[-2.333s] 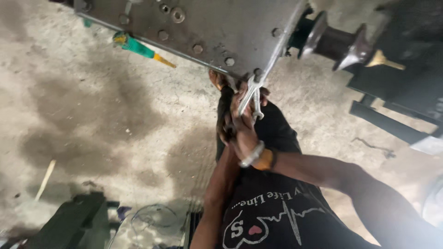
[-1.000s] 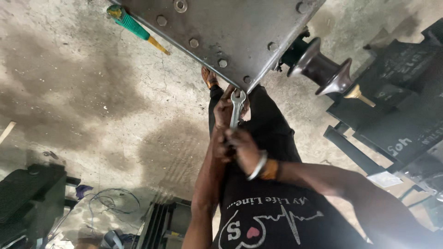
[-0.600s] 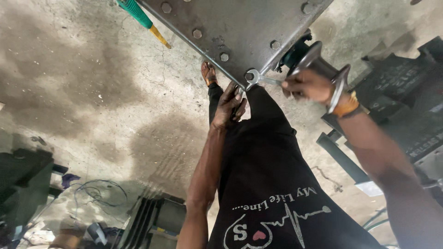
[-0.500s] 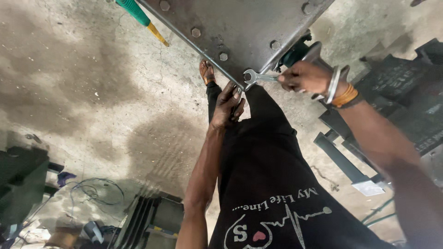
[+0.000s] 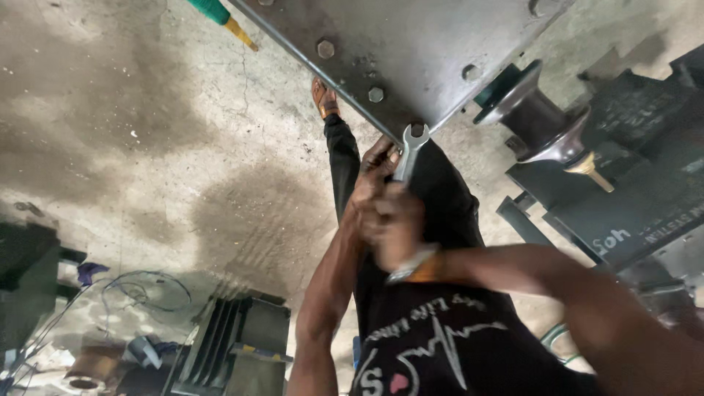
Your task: The person uses open-end wrenches to loosen and remove bolts from the flanged top of a large metal transformer-style unit, working bolt by bolt around the cover while bracing the unit with the other hand. They reposition around the unit, set wrenches on the housing, and continue unscrewing fasteners by hand and with the wrenches.
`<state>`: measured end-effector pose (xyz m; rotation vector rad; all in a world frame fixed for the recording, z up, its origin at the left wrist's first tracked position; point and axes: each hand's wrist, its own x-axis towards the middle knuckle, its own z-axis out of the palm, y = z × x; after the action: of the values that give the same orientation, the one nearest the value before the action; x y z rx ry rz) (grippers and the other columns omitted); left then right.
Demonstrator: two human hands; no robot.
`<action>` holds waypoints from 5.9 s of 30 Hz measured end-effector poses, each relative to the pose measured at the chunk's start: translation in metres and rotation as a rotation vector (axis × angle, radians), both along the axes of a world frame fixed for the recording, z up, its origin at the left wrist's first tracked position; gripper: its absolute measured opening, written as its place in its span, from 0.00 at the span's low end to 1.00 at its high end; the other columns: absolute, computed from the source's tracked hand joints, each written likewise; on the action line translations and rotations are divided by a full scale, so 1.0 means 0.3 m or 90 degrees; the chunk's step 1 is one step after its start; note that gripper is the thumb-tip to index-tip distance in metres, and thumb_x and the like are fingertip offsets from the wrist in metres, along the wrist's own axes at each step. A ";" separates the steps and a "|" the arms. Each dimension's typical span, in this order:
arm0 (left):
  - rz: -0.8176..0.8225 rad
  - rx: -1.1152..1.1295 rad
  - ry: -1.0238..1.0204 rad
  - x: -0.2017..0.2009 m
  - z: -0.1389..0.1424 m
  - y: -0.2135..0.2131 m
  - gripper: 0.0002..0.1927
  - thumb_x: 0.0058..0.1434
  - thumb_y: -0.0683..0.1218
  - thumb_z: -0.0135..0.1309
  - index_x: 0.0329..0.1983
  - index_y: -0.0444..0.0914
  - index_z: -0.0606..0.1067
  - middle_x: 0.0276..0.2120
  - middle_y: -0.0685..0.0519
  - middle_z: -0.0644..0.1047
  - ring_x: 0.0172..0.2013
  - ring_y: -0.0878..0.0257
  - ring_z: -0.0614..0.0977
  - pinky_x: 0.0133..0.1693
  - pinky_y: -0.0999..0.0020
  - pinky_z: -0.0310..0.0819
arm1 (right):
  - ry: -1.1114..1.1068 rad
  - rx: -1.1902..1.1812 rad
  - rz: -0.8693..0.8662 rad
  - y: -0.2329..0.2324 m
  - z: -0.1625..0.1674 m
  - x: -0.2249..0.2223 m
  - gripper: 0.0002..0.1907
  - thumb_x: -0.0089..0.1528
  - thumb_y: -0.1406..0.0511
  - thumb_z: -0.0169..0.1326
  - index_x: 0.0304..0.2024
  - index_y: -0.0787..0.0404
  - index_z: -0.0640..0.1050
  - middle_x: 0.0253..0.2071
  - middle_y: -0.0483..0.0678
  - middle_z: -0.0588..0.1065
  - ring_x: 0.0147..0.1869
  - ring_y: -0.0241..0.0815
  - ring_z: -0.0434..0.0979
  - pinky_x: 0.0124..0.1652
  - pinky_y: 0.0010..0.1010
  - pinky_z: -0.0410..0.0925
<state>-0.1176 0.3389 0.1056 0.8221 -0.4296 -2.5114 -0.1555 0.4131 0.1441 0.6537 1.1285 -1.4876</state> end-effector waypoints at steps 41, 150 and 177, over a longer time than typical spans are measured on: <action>-0.050 0.000 -0.041 -0.011 -0.148 0.020 0.22 0.73 0.45 0.54 0.67 0.33 0.70 0.24 0.50 0.75 0.17 0.67 0.72 0.18 0.74 0.60 | 0.492 -0.009 1.140 0.027 -0.111 -0.905 0.25 0.68 0.52 0.50 0.25 0.63 0.75 0.13 0.43 0.63 0.17 0.35 0.61 0.20 0.31 0.58; -0.193 -0.089 -0.088 0.022 -0.120 -0.139 0.23 0.72 0.43 0.52 0.68 0.32 0.69 0.30 0.52 0.73 0.19 0.70 0.72 0.21 0.74 0.66 | -0.102 -0.216 0.973 -0.121 -0.022 -0.821 0.16 0.66 0.60 0.48 0.31 0.66 0.75 0.19 0.42 0.68 0.20 0.32 0.66 0.22 0.24 0.62; -0.311 -0.052 -0.089 0.001 -0.140 -0.115 0.48 0.57 0.48 0.66 0.75 0.38 0.53 0.65 0.44 0.66 0.64 0.52 0.69 0.61 0.61 0.75 | 0.050 -0.132 0.704 0.083 -0.147 -0.550 0.31 0.63 0.69 0.56 0.69 0.68 0.66 0.59 0.55 0.73 0.64 0.47 0.70 0.63 0.41 0.61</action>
<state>-0.1173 0.3045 0.0636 0.9561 -0.8655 -2.8568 -0.3204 0.4380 0.0999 -0.2005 1.0848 -0.6426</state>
